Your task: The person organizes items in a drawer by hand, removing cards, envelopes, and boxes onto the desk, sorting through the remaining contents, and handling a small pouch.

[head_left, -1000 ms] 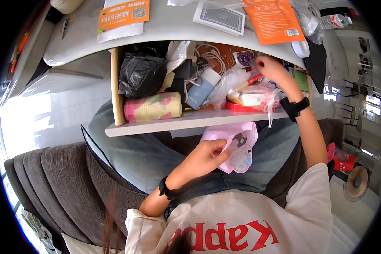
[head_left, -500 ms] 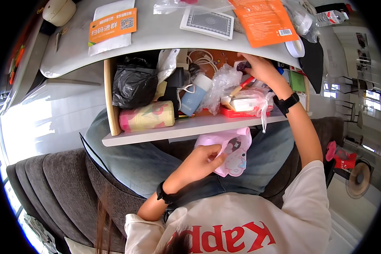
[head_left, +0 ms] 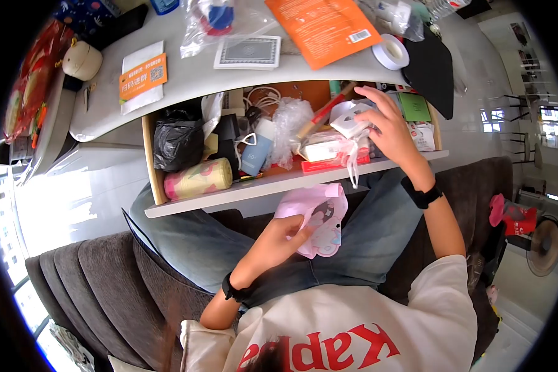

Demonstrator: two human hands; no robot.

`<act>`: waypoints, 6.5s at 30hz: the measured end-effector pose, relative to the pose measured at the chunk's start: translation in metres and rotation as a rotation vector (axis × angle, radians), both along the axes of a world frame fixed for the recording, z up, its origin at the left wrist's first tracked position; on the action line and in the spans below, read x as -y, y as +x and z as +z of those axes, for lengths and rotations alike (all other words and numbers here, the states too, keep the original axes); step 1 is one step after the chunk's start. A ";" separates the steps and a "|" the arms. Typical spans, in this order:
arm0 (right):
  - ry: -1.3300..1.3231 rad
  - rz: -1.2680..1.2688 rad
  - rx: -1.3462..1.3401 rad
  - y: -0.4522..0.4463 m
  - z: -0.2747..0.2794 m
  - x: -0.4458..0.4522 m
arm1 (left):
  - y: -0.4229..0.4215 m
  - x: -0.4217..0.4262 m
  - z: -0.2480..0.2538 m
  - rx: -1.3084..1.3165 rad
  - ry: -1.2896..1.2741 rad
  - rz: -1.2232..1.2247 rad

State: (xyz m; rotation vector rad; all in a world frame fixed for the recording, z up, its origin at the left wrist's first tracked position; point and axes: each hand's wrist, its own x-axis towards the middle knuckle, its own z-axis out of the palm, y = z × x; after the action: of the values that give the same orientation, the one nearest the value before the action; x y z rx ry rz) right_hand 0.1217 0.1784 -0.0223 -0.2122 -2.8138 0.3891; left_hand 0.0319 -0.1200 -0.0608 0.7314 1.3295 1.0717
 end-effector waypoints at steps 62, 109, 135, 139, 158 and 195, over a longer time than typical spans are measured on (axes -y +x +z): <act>-1.055 -0.255 -0.361 -0.092 -0.001 -0.051 | 0.012 -0.015 0.018 -0.024 -0.081 0.050; -0.307 -0.370 0.129 -0.123 -0.091 -0.022 | -0.032 -0.005 0.031 -0.047 0.054 -0.048; -0.305 -0.275 0.094 -0.096 -0.127 -0.041 | -0.018 0.001 0.029 0.062 -0.041 0.012; -0.359 -0.267 0.250 -0.095 -0.097 -0.037 | -0.021 0.008 0.020 0.004 -0.061 -0.055; -0.809 0.047 0.262 -0.036 0.088 0.074 | -0.016 0.014 0.035 -0.034 0.041 0.024; -0.174 0.018 0.228 -0.036 -0.001 0.030 | -0.019 0.016 0.008 -0.009 0.040 0.049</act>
State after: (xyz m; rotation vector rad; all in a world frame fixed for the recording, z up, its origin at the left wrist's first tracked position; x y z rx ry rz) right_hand 0.0858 0.1489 -0.0233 -0.2856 -3.0062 0.6538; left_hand 0.0130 -0.1359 -0.0530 0.7374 1.3427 1.1382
